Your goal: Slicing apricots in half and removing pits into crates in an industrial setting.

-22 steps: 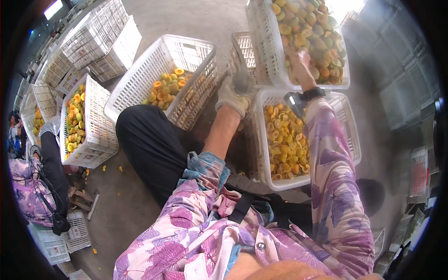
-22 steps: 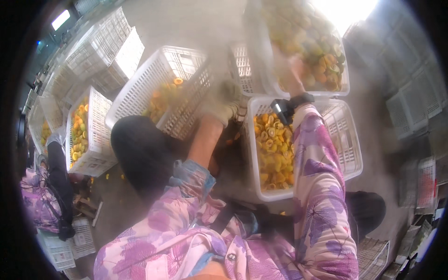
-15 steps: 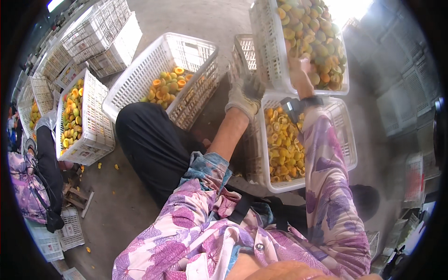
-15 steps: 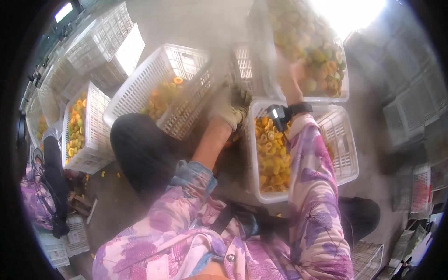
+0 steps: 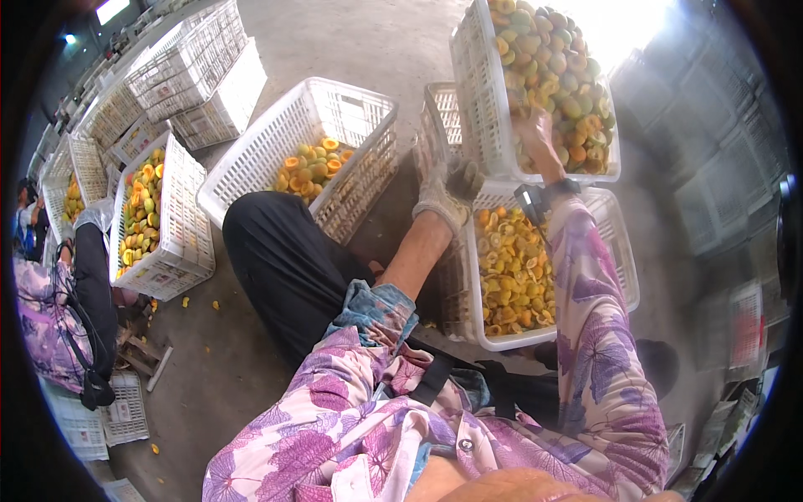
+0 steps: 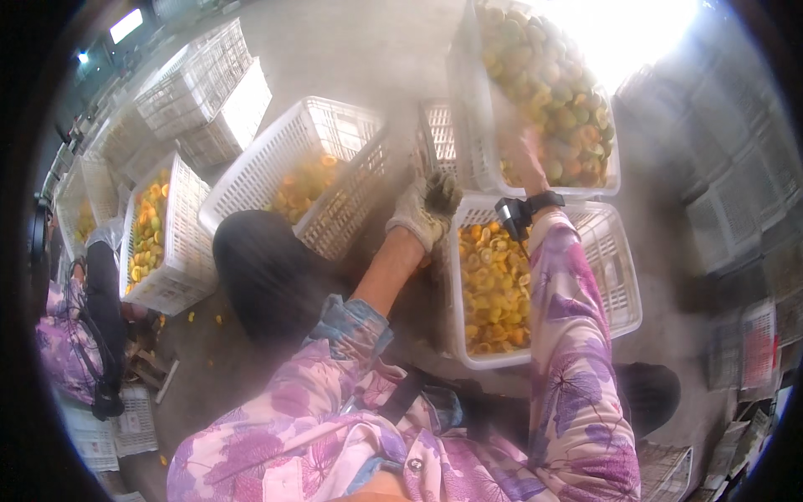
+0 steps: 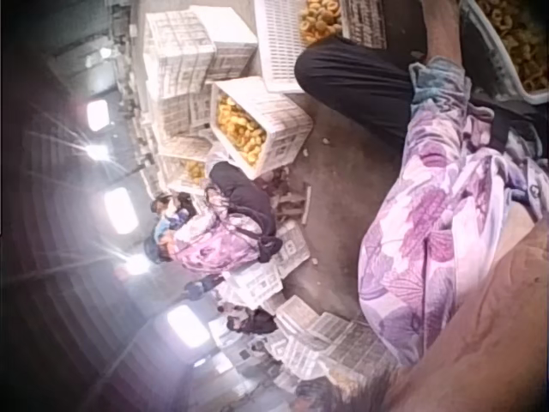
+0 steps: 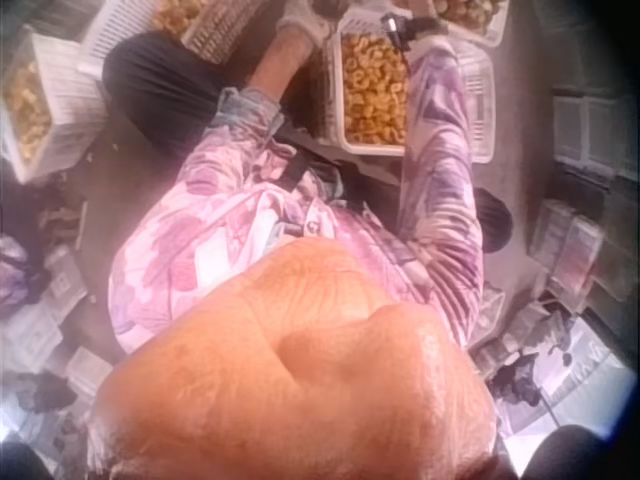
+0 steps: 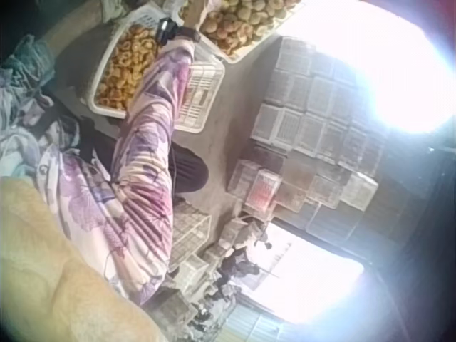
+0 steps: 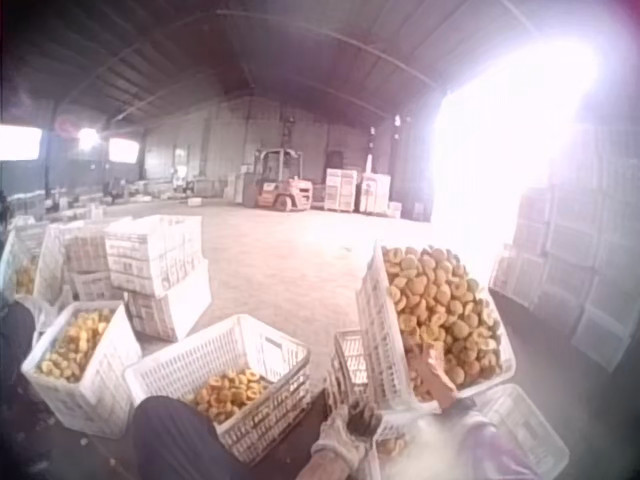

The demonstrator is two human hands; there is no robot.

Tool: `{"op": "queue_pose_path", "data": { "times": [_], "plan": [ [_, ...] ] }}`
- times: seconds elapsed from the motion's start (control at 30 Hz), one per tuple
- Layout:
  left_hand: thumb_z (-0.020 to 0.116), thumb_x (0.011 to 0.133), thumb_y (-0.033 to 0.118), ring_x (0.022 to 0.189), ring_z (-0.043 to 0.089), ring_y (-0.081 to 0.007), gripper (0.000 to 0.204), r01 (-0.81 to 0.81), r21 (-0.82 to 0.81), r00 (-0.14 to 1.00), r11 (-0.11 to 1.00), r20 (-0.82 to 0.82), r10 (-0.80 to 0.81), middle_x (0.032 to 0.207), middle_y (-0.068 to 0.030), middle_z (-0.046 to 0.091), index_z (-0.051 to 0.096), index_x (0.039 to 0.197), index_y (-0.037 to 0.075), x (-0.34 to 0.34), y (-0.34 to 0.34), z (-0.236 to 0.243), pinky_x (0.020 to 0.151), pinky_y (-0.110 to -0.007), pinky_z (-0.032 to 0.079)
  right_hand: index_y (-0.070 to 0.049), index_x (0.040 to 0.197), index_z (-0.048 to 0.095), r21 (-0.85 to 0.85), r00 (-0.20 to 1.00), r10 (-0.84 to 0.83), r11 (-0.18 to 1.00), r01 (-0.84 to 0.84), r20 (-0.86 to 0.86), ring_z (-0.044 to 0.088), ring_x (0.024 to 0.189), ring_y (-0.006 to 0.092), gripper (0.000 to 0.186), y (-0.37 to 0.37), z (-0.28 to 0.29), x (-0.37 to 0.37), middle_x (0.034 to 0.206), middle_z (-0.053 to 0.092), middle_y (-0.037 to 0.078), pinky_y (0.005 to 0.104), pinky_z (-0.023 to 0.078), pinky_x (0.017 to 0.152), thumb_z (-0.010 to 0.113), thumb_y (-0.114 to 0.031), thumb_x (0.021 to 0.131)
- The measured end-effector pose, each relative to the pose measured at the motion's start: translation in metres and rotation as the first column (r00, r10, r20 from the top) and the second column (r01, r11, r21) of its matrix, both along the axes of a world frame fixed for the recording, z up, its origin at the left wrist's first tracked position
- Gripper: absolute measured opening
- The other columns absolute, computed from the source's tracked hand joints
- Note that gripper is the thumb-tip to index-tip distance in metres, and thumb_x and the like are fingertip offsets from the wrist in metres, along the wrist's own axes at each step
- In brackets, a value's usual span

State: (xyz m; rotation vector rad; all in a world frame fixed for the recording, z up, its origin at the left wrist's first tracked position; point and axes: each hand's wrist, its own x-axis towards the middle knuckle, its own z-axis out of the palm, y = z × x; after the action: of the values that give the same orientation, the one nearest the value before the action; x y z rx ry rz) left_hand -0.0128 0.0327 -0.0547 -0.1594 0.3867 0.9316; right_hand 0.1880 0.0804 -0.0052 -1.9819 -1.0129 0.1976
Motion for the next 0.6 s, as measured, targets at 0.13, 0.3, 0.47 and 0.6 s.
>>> {"op": "queue_pose_path", "data": {
  "times": [0.13, 0.3, 0.47, 0.6],
  "plan": [
    [0.050, 0.092, 0.023, 0.063, 0.060, -0.0220, 0.019, -0.014, -0.016, 1.000, 1.000, -0.024, 0.014, 0.078, -0.0106, 0.060, 0.052, 0.093, 0.004, -0.004, 0.004, -0.006, 0.057, -0.035, 0.055, 0.002, 0.078, 0.054, -0.071, 0.995, -0.008, 0.997, 0.015, 0.095, 0.050, 0.060, 0.0178, 0.010, 0.000, -0.007, 0.010, 0.065, 0.048, 0.004, 0.0299, 0.043, 0.053, 0.060, -0.006, 0.078],
    [0.048, 0.093, 0.023, 0.066, 0.060, -0.0225, 0.019, -0.047, 0.011, 0.999, 0.999, 0.005, 0.047, 0.082, -0.0105, 0.059, 0.052, 0.094, 0.004, -0.002, 0.010, -0.018, 0.057, -0.036, 0.055, 0.002, 0.078, 0.055, -0.084, 0.978, 0.000, 0.996, 0.018, 0.209, 0.050, 0.059, 0.0174, 0.010, -0.009, -0.013, 0.014, 0.064, 0.047, 0.003, 0.0292, 0.042, 0.052, 0.060, -0.006, 0.078],
    [0.048, 0.093, 0.025, 0.067, 0.060, -0.0209, 0.020, -0.015, 0.022, 1.000, 1.000, -0.007, 0.015, 0.084, -0.0096, 0.059, 0.052, 0.093, 0.006, -0.001, 0.008, -0.016, 0.053, -0.033, 0.054, 0.001, 0.078, 0.055, -0.107, 0.962, 0.013, 0.994, 0.017, 0.273, 0.049, 0.057, 0.0170, 0.009, -0.010, -0.026, 0.012, 0.063, 0.047, 0.003, 0.0284, 0.041, 0.050, 0.060, -0.006, 0.078],
    [0.052, 0.091, 0.032, 0.055, 0.056, -0.0180, 0.030, -0.018, -0.022, 0.992, 1.000, -0.122, 0.015, 0.064, -0.0075, 0.057, 0.054, 0.078, 0.006, 0.001, 0.001, 0.000, 0.051, -0.029, 0.051, 0.001, 0.079, 0.055, -0.143, 0.953, 0.026, 0.990, 0.018, 0.303, 0.049, 0.056, 0.0167, 0.009, -0.012, -0.035, 0.011, 0.062, 0.046, 0.002, 0.0278, 0.041, 0.049, 0.060, -0.006, 0.078]
  ]
}}
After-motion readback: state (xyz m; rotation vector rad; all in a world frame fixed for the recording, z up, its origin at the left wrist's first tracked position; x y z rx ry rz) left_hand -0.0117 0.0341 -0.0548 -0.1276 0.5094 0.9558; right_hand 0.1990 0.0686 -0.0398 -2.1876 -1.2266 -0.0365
